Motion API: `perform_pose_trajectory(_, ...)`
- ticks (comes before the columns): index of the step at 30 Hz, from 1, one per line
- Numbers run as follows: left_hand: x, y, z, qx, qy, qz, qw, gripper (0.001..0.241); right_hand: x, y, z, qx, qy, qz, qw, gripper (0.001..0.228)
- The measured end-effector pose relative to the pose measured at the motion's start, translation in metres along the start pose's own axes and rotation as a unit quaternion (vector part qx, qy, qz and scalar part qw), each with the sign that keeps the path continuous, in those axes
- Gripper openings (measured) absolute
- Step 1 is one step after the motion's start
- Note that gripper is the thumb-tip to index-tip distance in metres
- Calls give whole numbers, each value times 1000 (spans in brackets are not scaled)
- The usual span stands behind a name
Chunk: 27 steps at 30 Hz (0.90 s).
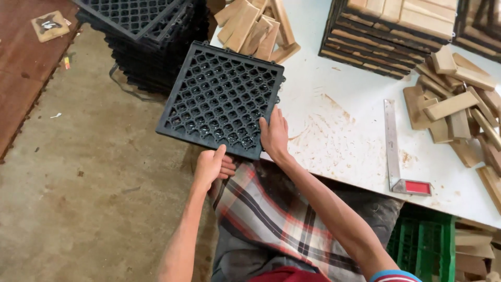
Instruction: Assembling wooden floor tiles by placing small wood blocks into a plastic grid base on a workbench.
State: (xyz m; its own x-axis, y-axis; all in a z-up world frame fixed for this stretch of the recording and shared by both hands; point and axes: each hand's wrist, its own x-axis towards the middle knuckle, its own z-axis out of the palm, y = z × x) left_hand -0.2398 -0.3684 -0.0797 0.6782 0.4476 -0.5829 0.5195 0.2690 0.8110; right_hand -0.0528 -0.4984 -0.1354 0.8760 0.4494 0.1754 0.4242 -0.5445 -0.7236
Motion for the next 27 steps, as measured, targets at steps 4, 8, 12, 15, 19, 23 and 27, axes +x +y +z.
perform_pose_trajectory(4, -12, 13, 6, -42, -6, -7, 999, 54, -11, -36, -27, 9, 20, -37, 999, 59)
perform_pose_trajectory(8, -17, 12, 14, -140, 18, 45, 989, 47, -7, -38, -41, 278, 8, 76, 957, 61)
perform_pose_trajectory(12, 3, 2, 21, -246, 67, 110, 961, 42, -10, -81, -76, 552, 44, 164, 817, 86)
perform_pose_trajectory(15, 38, -19, 35, -371, 167, 171, 897, 37, -1, -75, -73, 565, -44, 208, 797, 72)
perform_pose_trajectory(19, 28, -23, 35, -328, 176, 224, 901, 37, -20, -80, -97, 584, -28, 130, 801, 66)
perform_pose_trajectory(23, 3, -25, 33, -270, 118, 278, 914, 42, -60, -71, -137, 596, 10, 107, 796, 64)
perform_pose_trajectory(27, -14, 32, 40, -136, 17, 322, 937, 42, -56, 5, -199, 636, 147, 125, 748, 43)
